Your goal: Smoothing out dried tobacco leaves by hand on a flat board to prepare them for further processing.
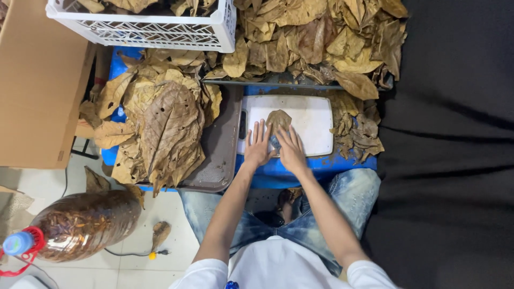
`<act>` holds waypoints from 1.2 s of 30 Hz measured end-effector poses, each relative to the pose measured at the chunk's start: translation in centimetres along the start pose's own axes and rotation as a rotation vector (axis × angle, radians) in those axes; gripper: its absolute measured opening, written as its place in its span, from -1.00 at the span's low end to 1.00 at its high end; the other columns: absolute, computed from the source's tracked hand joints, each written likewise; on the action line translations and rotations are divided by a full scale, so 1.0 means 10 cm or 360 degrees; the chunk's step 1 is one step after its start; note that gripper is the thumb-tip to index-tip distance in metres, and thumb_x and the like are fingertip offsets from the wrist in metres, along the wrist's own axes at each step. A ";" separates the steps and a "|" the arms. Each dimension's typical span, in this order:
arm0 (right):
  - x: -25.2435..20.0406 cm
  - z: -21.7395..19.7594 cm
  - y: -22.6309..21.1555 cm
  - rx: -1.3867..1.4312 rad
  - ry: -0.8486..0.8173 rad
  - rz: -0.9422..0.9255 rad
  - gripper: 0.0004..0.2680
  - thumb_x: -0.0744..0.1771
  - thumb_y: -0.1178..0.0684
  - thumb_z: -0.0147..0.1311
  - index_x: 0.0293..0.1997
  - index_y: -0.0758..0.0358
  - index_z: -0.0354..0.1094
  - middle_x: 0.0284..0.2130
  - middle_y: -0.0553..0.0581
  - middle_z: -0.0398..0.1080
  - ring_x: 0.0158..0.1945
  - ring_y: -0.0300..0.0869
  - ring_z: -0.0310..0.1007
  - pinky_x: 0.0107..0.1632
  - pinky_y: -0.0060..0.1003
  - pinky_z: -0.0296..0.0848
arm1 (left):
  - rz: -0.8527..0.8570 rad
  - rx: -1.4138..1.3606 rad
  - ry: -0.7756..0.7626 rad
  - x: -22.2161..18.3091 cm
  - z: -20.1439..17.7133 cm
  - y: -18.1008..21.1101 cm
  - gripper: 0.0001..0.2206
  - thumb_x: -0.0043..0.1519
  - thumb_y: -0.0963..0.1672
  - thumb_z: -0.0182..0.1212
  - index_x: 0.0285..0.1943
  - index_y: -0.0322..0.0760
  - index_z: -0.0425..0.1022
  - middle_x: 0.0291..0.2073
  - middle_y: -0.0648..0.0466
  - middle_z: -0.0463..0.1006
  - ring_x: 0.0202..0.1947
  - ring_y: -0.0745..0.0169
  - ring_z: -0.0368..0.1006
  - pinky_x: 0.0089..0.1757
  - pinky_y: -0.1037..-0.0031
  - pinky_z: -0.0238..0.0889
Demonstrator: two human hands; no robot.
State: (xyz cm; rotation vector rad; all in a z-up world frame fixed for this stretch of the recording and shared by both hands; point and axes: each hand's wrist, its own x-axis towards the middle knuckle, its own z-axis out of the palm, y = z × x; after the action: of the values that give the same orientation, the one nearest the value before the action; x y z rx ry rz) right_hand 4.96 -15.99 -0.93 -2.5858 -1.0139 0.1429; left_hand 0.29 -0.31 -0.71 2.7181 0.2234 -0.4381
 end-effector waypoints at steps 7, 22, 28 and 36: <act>0.59 -0.10 0.14 -0.0273 0.0053 -0.0049 -0.48 0.30 0.20 0.01 0.48 0.10 0.01 0.50 0.09 -0.12 0.54 0.17 -0.26 0.47 0.09 -0.13 | -0.0014 -0.0064 0.0000 -0.01 -0.04 0.03 -0.06 0.24 0.24 0.02 0.65 -0.02 -0.47 0.59 -0.07 -0.54 0.57 -0.04 -0.66 0.40 0.03 -0.74; 0.49 -0.08 0.37 0.0699 0.0713 0.0120 -0.55 0.28 0.39 -0.11 0.34 0.28 0.08 0.36 0.33 -0.05 0.45 0.30 -0.10 0.45 0.09 -0.02 | -0.0003 -0.0091 0.0056 0.03 -0.01 0.01 -0.06 0.24 0.27 0.00 0.65 0.00 -0.46 0.60 -0.03 -0.50 0.58 0.01 -0.62 0.40 0.04 -0.72; -0.08 -0.09 0.60 0.0049 0.0711 0.0396 -0.59 0.32 0.27 0.01 0.34 0.21 0.11 0.34 0.30 0.00 0.42 0.26 -0.07 0.41 0.19 -0.01 | 0.0016 -0.0067 0.0084 -0.01 0.03 0.01 -0.05 0.23 0.27 0.03 0.65 -0.02 -0.43 0.60 -0.04 -0.47 0.58 0.00 -0.60 0.40 0.04 -0.69; -0.06 -0.19 -0.13 0.0147 0.0378 0.0075 -0.59 0.30 0.05 0.04 0.34 0.12 0.23 0.30 0.18 0.22 0.40 0.04 0.15 0.37 0.04 0.07 | 0.0044 -0.0257 0.0158 -0.09 0.05 -0.02 -0.27 0.37 0.02 0.02 0.65 -0.10 -0.30 0.61 0.06 -0.45 0.58 0.05 -0.58 0.41 0.06 -0.62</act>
State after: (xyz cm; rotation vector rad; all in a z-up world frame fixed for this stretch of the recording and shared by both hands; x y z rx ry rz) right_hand 4.09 -16.01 1.28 -2.4721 -0.8409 -0.1018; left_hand -0.69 -0.43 -0.89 2.5832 0.2367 -0.2657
